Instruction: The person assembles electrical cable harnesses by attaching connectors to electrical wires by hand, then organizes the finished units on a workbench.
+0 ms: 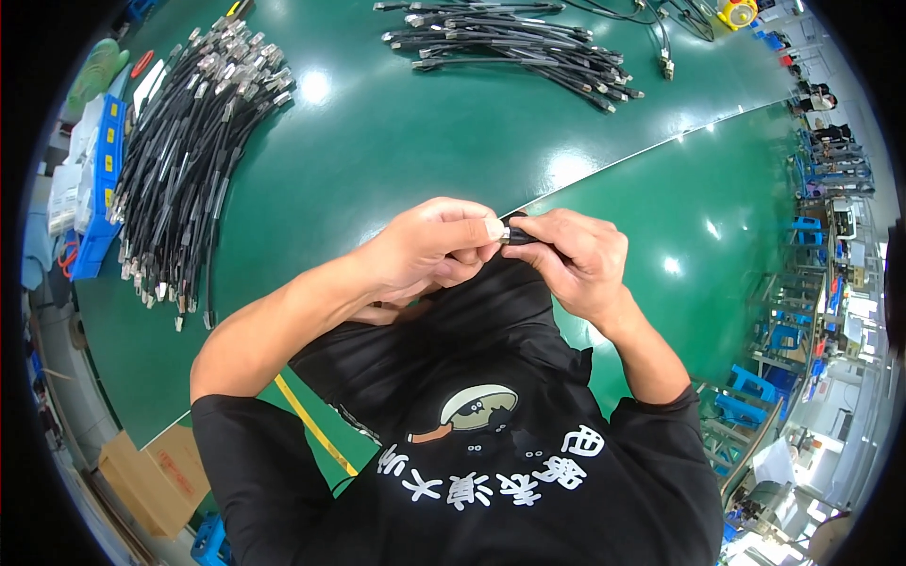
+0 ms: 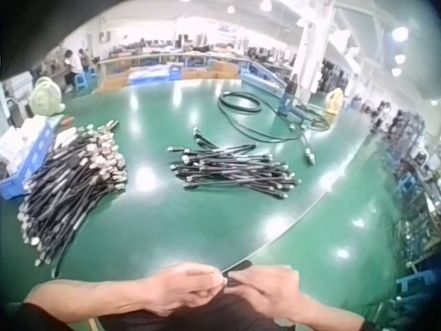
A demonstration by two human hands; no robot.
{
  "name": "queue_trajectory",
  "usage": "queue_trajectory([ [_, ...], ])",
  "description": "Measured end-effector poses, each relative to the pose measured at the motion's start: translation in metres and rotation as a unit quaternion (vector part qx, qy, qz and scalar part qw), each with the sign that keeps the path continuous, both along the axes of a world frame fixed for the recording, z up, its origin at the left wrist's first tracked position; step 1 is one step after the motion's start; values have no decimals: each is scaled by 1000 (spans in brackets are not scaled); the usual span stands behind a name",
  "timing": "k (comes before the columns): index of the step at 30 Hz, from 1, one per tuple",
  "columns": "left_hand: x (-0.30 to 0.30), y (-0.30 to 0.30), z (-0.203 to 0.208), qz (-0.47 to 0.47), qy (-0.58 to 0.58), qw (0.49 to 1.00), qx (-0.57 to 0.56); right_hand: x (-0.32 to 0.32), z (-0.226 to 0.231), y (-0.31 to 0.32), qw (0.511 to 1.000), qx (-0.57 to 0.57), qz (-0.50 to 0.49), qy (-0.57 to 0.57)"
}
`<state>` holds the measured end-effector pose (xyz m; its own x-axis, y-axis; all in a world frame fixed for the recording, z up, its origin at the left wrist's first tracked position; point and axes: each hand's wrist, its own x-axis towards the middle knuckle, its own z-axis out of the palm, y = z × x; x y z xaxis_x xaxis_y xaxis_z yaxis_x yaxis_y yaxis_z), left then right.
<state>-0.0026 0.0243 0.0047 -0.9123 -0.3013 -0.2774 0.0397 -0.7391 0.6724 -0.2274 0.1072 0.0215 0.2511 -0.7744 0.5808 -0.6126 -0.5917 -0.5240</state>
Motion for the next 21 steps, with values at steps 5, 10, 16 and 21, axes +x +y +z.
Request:
queue_trajectory([
  [5, -6, -1, 1, 8, -65, 997, -50, 0, 17, 0, 996, 21, -8, 87],
  [10, -6, -3, -2, 17, -37, 991, -130, -4, 33, -7, 976, 204, -8, 76],
  [16, -1, -6, -4, -39, -27, 985, -166, -4, 43, 4, 969, 207, -21, 136],
  [21, -10, 5, 0, -14, 22, 979, -203, -4, 40, 15, 966, 188, -2, 176],
])
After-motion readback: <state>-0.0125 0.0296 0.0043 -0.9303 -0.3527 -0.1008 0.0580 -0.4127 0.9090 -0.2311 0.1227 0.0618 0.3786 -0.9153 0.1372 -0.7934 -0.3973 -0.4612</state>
